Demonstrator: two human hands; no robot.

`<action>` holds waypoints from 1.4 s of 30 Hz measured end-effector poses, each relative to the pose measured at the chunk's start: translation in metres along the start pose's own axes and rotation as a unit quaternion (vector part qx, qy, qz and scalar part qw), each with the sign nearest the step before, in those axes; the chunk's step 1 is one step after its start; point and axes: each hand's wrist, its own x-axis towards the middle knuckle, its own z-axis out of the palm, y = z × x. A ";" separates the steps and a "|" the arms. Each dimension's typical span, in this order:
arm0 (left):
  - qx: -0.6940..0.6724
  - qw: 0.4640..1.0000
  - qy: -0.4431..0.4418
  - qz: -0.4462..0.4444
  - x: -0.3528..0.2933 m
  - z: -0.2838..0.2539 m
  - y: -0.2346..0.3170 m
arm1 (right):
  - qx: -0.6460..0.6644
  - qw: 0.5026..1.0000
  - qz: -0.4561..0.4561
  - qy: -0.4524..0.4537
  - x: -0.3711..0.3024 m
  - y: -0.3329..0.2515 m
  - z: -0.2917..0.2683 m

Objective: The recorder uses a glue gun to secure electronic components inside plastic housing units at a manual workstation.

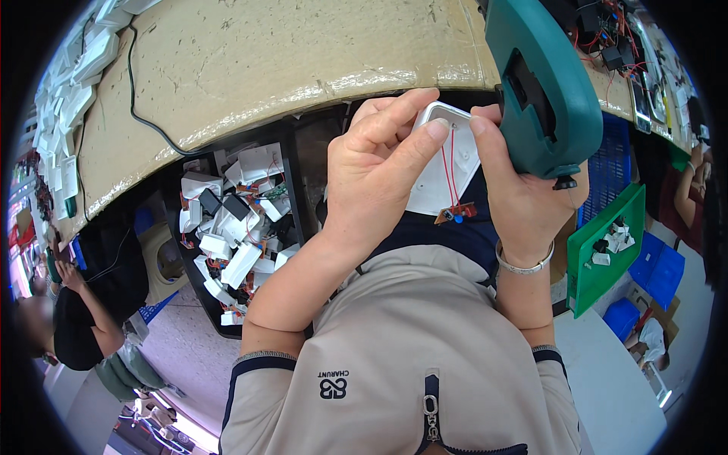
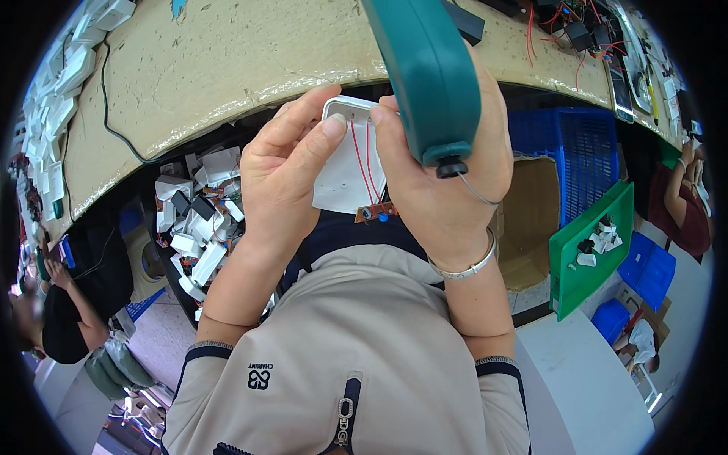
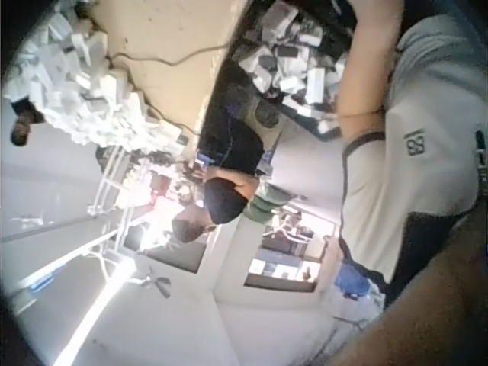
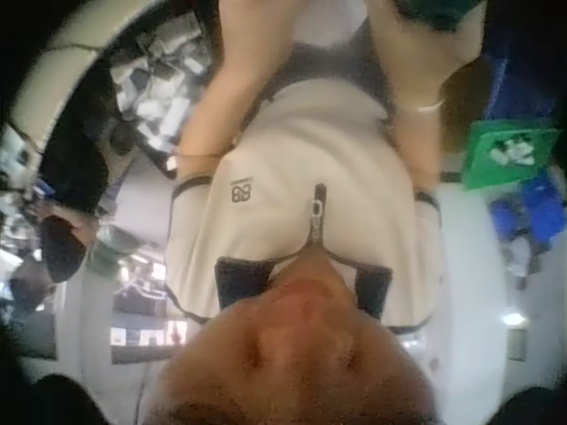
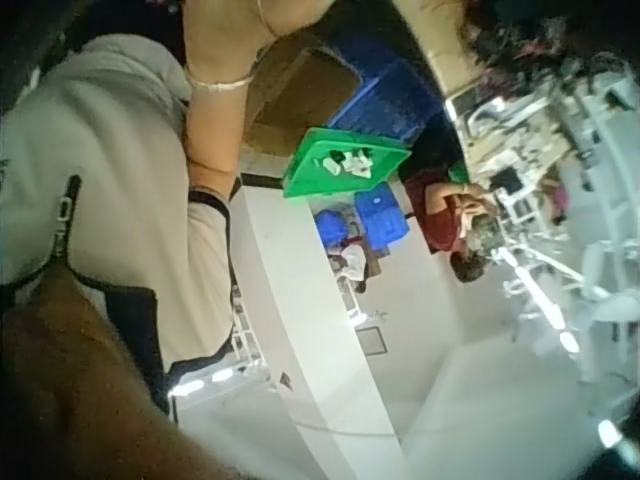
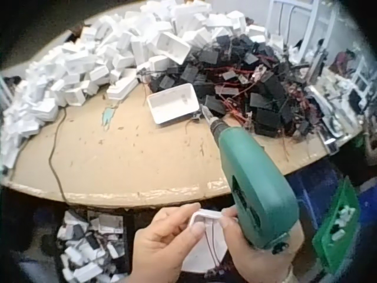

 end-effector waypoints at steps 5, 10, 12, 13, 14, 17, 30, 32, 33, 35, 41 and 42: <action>0.009 1.000 -0.006 0.030 -0.001 0.002 -0.004 | -0.032 0.999 -0.024 -0.001 0.003 0.003 -0.002; 0.114 0.988 -0.013 0.107 0.000 0.001 -0.009 | -0.015 1.000 -0.012 0.017 0.004 0.003 -0.003; 0.142 0.980 0.001 0.140 0.000 0.002 -0.010 | -0.012 1.000 -0.006 0.028 0.002 0.003 -0.003; 0.142 0.980 0.002 0.140 -0.001 0.001 -0.009 | -0.010 0.999 -0.004 0.032 0.002 0.003 -0.004; 0.163 0.977 -0.006 0.135 -0.002 0.000 -0.006 | -0.006 0.999 -0.002 0.036 0.001 0.003 -0.003; 0.180 0.977 -0.001 0.117 -0.004 0.001 -0.003 | 0.023 0.999 -0.001 0.031 0.002 0.000 0.002; -0.181 0.976 0.100 -0.075 -0.008 -0.036 0.007 | 0.098 0.994 0.016 0.036 0.000 -0.026 -0.003; -0.192 0.974 0.088 -0.084 -0.009 -0.039 0.010 | 0.114 0.992 0.014 0.047 -0.001 -0.027 -0.003; -0.200 0.972 0.080 -0.093 -0.009 -0.040 0.011 | 0.133 0.989 0.014 0.057 -0.002 -0.027 -0.002; -0.212 0.970 0.077 -0.088 -0.009 -0.038 0.012 | 0.118 0.992 0.004 0.045 -0.003 -0.025 -0.005; -0.222 0.969 0.077 -0.080 -0.012 -0.036 0.014 | 0.091 0.996 0.002 0.017 -0.005 -0.027 -0.009; -0.224 0.968 0.080 -0.080 -0.014 -0.036 0.015 | 0.094 0.995 0.005 0.011 -0.006 -0.028 -0.009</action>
